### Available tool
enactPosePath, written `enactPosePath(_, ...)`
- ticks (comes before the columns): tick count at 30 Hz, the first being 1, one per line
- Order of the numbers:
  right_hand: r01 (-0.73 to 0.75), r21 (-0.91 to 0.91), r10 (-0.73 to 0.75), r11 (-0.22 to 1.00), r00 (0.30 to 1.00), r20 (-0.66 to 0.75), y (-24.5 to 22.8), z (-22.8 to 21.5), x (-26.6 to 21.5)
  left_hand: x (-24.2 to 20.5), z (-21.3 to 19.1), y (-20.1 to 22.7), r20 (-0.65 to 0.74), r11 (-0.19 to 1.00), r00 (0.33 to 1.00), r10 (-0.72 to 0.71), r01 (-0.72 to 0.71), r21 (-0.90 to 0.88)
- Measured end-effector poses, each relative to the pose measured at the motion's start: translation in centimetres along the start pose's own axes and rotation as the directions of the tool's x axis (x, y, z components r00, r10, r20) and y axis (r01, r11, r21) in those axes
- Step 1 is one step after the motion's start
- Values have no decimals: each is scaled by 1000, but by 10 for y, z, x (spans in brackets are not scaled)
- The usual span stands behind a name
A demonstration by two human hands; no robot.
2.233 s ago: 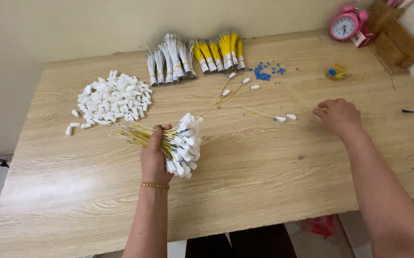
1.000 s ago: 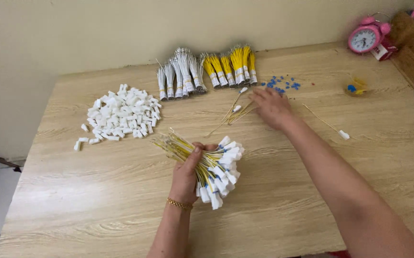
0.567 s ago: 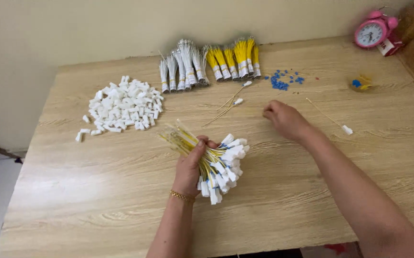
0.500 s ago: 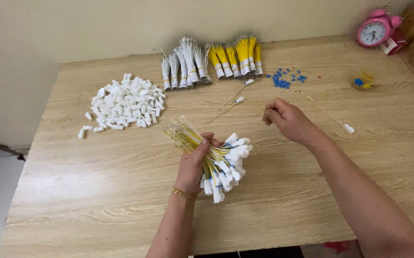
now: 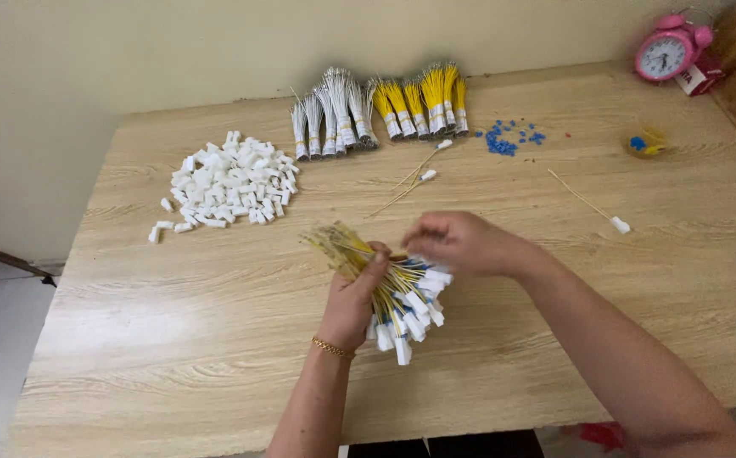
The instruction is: Assembling small white caps onto yellow sticks to create industrial swabs
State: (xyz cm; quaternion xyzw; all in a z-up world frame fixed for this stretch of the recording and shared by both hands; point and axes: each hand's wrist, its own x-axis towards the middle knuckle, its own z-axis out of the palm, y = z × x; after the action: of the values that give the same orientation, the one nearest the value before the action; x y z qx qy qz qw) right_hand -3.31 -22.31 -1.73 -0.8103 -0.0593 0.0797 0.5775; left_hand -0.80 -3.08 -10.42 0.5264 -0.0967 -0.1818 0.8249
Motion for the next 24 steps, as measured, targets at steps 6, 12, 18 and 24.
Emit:
enactPosePath(6, -78, -632, -199, 771, 914, -355, 76, -76, 81, 0, -5, 33, -108, 962, 993, -48, 17, -272)
enactPosePath(12, -162, -902, -141, 400, 962, -235, 130, -60, 136, 10, -26, 28, -151, 921, 988, -42, -20, -388)
enactPosePath(18, -85, -770, -50, 633, 988, -150, 99, -49, 104, 18, -34, 21, -128, 899, 985, -111, 45, -437)
enactPosePath(24, 29, -867, -312, 497, 939, -147, 175, -128, 149, 30, -39, 12, -107, 880, 987, -121, 56, -472)
